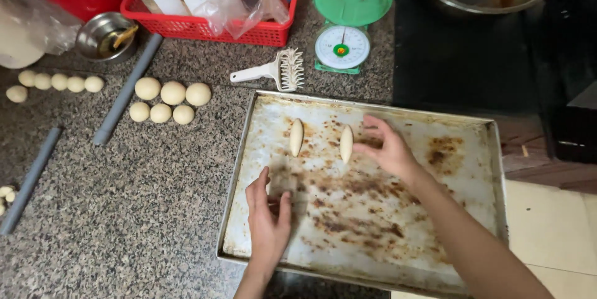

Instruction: Shape small portions of dough into rolls and place them on a baking tray.

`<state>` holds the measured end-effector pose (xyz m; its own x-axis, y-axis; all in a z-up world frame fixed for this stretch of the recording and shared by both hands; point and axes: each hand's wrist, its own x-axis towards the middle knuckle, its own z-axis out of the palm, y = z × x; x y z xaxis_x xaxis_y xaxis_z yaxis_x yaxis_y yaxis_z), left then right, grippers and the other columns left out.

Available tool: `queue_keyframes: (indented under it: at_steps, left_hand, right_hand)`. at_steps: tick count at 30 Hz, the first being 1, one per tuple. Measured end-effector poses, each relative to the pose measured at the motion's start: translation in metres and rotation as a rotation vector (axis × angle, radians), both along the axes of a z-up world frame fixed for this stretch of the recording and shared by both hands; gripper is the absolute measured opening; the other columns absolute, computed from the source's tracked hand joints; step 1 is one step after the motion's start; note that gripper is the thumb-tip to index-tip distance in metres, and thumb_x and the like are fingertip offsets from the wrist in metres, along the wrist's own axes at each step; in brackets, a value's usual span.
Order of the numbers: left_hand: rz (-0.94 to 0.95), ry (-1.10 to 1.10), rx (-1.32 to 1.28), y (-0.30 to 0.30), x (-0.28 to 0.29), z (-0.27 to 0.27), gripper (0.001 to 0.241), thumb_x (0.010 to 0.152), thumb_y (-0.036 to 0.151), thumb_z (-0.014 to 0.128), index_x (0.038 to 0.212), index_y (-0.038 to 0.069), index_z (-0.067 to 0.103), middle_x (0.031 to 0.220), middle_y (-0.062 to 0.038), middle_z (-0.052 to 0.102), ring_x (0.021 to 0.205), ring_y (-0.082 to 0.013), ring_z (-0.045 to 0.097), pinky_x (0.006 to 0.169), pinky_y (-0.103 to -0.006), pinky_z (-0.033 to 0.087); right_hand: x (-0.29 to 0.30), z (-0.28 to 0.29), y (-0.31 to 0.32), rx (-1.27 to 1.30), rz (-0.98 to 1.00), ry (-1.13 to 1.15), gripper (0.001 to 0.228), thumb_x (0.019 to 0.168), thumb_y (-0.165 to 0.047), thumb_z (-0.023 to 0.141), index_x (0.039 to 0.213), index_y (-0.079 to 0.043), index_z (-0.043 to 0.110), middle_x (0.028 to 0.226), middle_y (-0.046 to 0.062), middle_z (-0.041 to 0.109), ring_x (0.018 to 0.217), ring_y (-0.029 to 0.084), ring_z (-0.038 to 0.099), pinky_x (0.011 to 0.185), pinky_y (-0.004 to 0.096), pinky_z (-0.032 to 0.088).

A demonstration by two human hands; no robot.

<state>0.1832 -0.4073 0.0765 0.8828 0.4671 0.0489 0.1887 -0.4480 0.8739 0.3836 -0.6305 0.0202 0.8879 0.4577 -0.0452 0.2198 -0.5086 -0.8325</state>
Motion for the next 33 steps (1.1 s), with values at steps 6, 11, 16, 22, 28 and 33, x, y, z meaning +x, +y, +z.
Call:
queue_keyframes:
  at_steps: [6,11,16,22,28,33]
  left_hand:
    - [-0.039,-0.029,0.019,0.032,-0.035,-0.006,0.05,0.087,0.013,0.061,0.136,0.007,0.05,0.125,-0.009,0.055,0.082,-0.017,0.065,0.069,-0.0258,0.059]
    - [-0.021,-0.077,0.046,0.077,-0.067,-0.011,0.026,0.085,0.013,0.063,0.109,0.005,0.069,0.1,-0.005,0.067,0.079,-0.0183,0.065,0.073,-0.0273,0.054]
    - [0.049,-0.141,0.107,0.15,-0.093,0.003,0.027,0.084,0.013,0.064,0.11,0.006,0.069,0.103,-0.005,0.069,0.091,-0.021,0.067,0.082,-0.0294,0.052]
    - [0.125,-0.155,0.144,0.293,-0.111,-0.009,0.029,0.084,0.014,0.065,0.111,0.007,0.068,0.099,-0.004,0.068,0.086,-0.019,0.065,0.079,-0.0283,0.052]
    - [0.163,-0.021,0.201,0.456,-0.105,-0.033,0.031,0.085,0.02,0.068,0.114,0.009,0.07,0.099,-0.009,0.068,0.093,-0.0282,0.066,0.082,-0.0372,0.053]
    - [0.151,0.1,0.246,0.557,-0.076,0.0,0.034,0.088,0.024,0.067,0.116,0.006,0.069,0.103,-0.02,0.07,0.103,-0.0421,0.065,0.09,-0.0506,0.052]
  right_hand:
    - [-0.047,0.01,0.0,0.154,-0.268,0.045,0.044,0.085,-0.014,0.07,0.126,-0.003,0.058,0.115,0.009,0.066,0.1,0.02,0.066,0.089,0.031,0.054]
    - [-0.053,-0.032,0.019,0.444,-0.356,-0.055,0.021,0.092,-0.011,0.065,0.112,-0.004,0.063,0.091,0.001,0.064,0.076,0.008,0.053,0.069,0.021,0.045]
    - [-0.089,0.017,0.116,0.452,-0.284,0.04,0.031,0.096,-0.017,0.057,0.122,0.001,0.058,0.097,0.007,0.065,0.077,0.016,0.062,0.072,0.027,0.052]
    - [-0.125,0.011,0.275,0.536,-0.136,0.178,0.034,0.095,-0.009,0.056,0.129,-0.003,0.055,0.096,0.009,0.067,0.075,0.017,0.064,0.066,0.026,0.049]
    - [-0.151,-0.045,0.421,0.35,-0.001,0.318,0.052,0.091,-0.019,0.065,0.138,-0.003,0.049,0.119,0.02,0.064,0.107,0.031,0.063,0.094,0.041,0.048]
    - [-0.17,-0.023,0.498,0.215,0.051,0.407,0.071,0.093,-0.03,0.067,0.148,0.003,0.036,0.148,0.032,0.039,0.14,0.045,0.035,0.116,0.054,0.027]
